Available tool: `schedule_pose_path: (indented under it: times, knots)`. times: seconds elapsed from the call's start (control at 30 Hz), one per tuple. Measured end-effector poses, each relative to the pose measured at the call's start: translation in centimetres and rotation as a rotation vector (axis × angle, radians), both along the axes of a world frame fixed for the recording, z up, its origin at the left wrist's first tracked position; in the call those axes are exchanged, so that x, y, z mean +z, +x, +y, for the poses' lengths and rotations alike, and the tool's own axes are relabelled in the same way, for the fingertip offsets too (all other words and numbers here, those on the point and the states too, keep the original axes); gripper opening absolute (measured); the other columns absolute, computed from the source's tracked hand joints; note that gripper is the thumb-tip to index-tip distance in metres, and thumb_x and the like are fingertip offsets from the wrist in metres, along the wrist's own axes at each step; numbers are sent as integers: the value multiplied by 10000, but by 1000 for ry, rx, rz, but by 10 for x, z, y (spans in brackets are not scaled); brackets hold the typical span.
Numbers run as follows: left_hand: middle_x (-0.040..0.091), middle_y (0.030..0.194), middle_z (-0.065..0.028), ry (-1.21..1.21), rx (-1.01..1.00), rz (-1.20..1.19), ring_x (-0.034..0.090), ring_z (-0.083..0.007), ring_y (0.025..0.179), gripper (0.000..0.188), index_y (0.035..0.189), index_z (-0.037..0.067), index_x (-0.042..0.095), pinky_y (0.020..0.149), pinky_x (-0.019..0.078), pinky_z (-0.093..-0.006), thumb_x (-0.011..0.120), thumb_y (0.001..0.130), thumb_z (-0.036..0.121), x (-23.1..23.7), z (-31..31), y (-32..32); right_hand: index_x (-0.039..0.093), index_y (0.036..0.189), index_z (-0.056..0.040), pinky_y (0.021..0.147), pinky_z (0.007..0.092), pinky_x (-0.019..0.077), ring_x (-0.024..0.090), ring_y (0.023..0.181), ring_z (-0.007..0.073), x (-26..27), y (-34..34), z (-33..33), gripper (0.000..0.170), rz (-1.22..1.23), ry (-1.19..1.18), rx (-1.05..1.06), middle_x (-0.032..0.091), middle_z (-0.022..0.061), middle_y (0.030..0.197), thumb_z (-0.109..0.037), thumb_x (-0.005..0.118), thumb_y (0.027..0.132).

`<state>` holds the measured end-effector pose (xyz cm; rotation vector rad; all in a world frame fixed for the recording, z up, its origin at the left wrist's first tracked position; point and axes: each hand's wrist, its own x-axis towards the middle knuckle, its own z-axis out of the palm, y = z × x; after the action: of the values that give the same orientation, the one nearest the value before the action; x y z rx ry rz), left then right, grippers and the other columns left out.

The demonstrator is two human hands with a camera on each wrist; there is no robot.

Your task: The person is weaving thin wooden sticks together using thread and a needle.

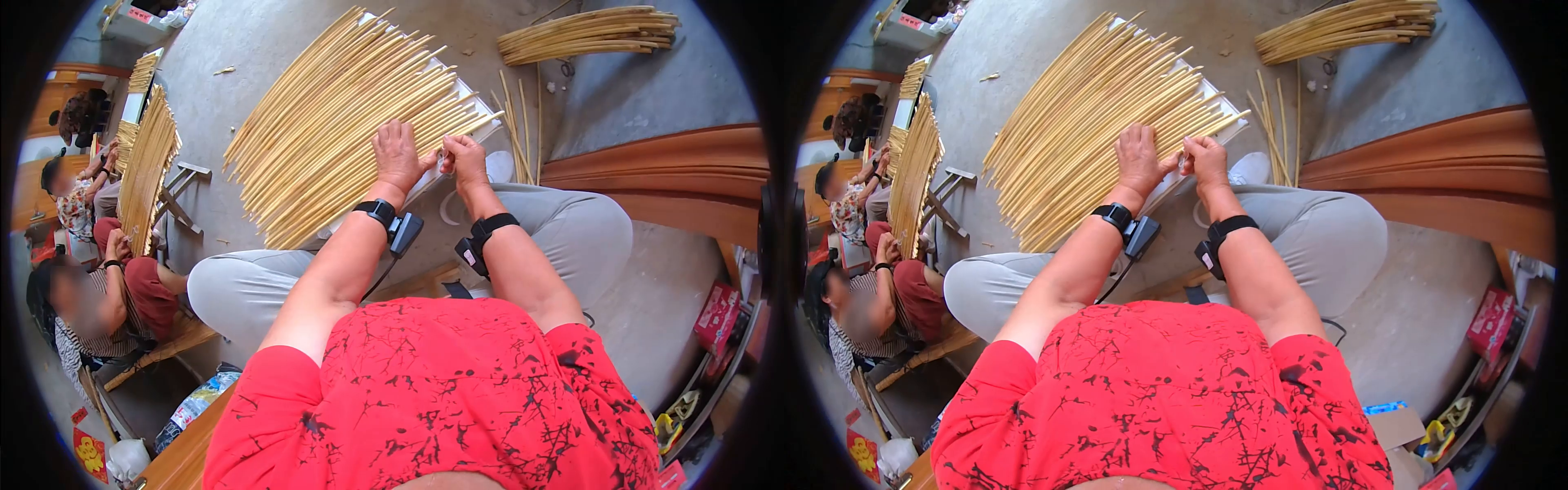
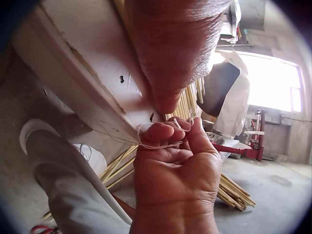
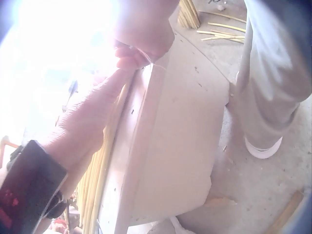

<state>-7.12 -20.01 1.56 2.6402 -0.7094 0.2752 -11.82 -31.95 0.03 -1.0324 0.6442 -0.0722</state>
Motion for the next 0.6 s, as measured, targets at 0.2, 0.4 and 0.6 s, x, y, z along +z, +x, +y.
schedule_pose_path:
  times: [0.2, 0.4, 0.6]
  knots:
    - [425, 1003, -128, -19, 39, -41, 392, -307, 971, 535, 978, 62, 465, 825, 330, -414, 695, 595, 357, -12, -2, -8, 507, 693, -76, 378, 208, 401, 437, 404, 71, -8, -5, 0, 160, -20, -27, 24, 497, 8, 564, -148, 567, 823]
    - [335, 1276, -211, 164, -158, -248, 246, -384, 1236, 680, 1238, 50, 395, 993, 192, -521, 586, 716, 443, -23, -4, -4, 502, 702, -82, 393, 204, 375, 443, 433, 67, -9, -1, 6, 161, -12, -130, 6, 489, -3, 555, -156, 564, 832]
    - [196, 1379, -264, 280, -68, -3, 123, -410, 1297, 723, 1350, 95, 284, 1012, 62, -574, 413, 795, 541, -25, -4, 1, 506, 707, -69, 419, 204, 355, 447, 471, 64, -19, -3, 4, 163, -56, -284, 60, 494, -3, 566, -156, 562, 833]
